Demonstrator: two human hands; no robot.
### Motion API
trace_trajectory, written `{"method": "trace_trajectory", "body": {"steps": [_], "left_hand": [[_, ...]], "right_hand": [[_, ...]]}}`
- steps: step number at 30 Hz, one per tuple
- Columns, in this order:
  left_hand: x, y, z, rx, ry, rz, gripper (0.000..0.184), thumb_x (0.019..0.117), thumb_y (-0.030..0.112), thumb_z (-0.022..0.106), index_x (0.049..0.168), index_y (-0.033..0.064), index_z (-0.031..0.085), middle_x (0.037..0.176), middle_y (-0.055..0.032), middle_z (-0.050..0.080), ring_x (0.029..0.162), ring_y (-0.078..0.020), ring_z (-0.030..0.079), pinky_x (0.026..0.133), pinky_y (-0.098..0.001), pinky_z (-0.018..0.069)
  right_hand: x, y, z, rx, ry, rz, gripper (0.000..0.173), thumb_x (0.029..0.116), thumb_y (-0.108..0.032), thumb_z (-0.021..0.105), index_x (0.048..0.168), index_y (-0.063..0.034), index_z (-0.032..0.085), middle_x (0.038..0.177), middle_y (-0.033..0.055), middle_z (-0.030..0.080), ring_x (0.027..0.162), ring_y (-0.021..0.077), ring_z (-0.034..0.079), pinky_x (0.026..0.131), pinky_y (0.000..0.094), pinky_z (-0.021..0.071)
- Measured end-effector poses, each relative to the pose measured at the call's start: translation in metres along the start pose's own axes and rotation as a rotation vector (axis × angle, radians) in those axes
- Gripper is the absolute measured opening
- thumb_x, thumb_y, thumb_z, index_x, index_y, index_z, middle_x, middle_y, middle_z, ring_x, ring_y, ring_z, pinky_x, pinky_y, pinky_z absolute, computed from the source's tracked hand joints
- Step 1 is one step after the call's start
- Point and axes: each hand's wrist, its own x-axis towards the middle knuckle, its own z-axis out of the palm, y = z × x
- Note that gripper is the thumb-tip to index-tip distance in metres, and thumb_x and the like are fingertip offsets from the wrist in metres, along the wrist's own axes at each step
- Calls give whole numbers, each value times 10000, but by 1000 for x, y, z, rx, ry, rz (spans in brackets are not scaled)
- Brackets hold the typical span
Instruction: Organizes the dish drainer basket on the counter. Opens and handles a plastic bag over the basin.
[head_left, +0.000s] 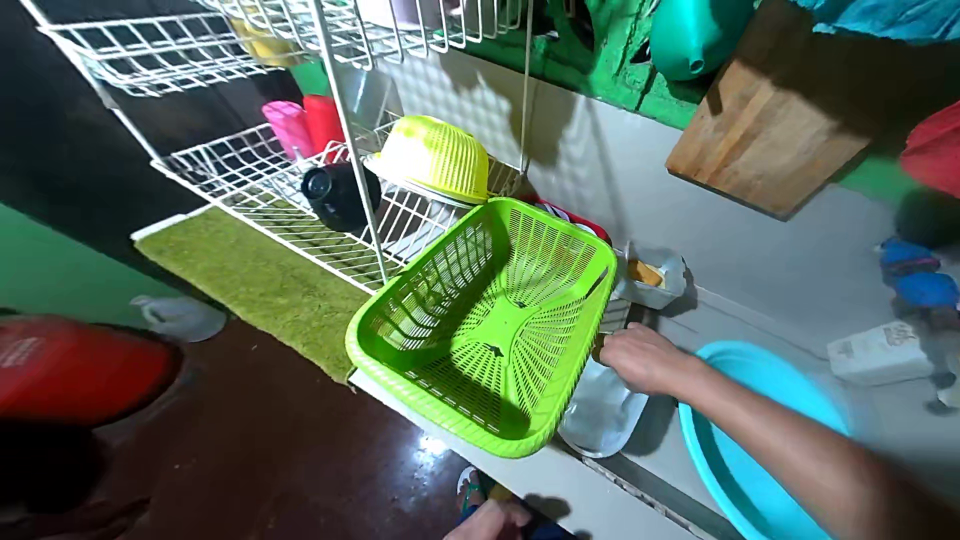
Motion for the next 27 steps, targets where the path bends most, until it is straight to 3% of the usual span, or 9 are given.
{"method": "trace_trajectory", "body": {"steps": [4, 7, 10, 12, 13, 15, 18, 23, 27], "left_hand": [[46, 52, 40, 73, 112, 132, 388, 993, 379, 667, 1174, 37, 698, 1133, -148, 671, 878, -194, 688, 757, -384, 608], [92, 75, 70, 215, 229, 78, 496, 955, 424, 706, 1290, 62, 652, 1322, -156, 610, 909, -178, 696, 739, -345, 615], [137, 85, 78, 365, 179, -184, 719, 935, 448, 694, 1505, 71, 470, 1484, -188, 509, 970, -240, 713, 821, -409, 608], [159, 91, 75, 380, 86, -373, 782, 967, 446, 651, 1585, 97, 323, 1416, -196, 562, 1083, -296, 685, 942, -475, 563], [167, 91, 73, 375, 76, -410, 783, 974, 440, 648, 1589, 94, 307, 1367, -200, 601, 1106, -311, 680, 969, -492, 547], [177, 92, 69, 365, 45, -447, 721, 993, 417, 636, 1572, 95, 350, 1414, -174, 586, 1230, -302, 630, 1056, -482, 500], [185, 96, 67, 392, -15, -501, 524, 1024, 399, 593, 1430, 69, 554, 1381, -166, 608, 1284, -288, 592, 1103, -478, 458], [189, 96, 69, 446, -7, -532, 392, 1064, 324, 514, 1333, 57, 613, 1318, -163, 642, 1238, -275, 618, 1074, -469, 473], [193, 98, 72, 524, 22, -527, 315, 1070, 284, 486, 1234, 61, 637, 1164, -152, 686, 1109, -282, 665, 980, -477, 518]], "right_hand": [[-6, 10, 11, 11, 104, -106, 211, 924, -75, 636, 1124, -90, 701, 1150, 127, 653, 978, 322, 659, 856, 529, 526], [-11, 18, 19, 39, 171, -169, 187, 912, -78, 663, 1094, -85, 703, 1199, 114, 627, 959, 309, 661, 834, 520, 548], [-15, 23, 23, 56, 235, -222, 156, 926, -77, 656, 1075, -83, 702, 1197, 100, 635, 965, 294, 665, 834, 507, 553], [-19, 25, 29, 73, 319, -278, 156, 908, -65, 674, 1058, -75, 715, 1164, 100, 651, 943, 291, 673, 807, 502, 565], [-20, 26, 31, 79, 365, -305, 145, 900, -60, 681, 1040, -74, 713, 1148, 97, 655, 931, 286, 674, 795, 498, 567], [-24, 28, 33, 92, 423, -336, 138, 899, -55, 682, 1034, -70, 707, 1146, 94, 657, 926, 281, 675, 800, 493, 567], [-28, 32, 37, 121, 470, -357, 149, 895, -62, 697, 1043, -70, 711, 1147, 92, 659, 935, 280, 675, 814, 489, 567], [-28, 40, 41, 162, 511, -375, 114, 912, -81, 678, 1021, -81, 715, 1123, 73, 662, 920, 254, 673, 799, 468, 570], [-27, 45, 45, 244, 562, -359, 107, 923, -81, 668, 1018, -80, 719, 1152, 74, 667, 935, 256, 678, 824, 477, 570]]}}
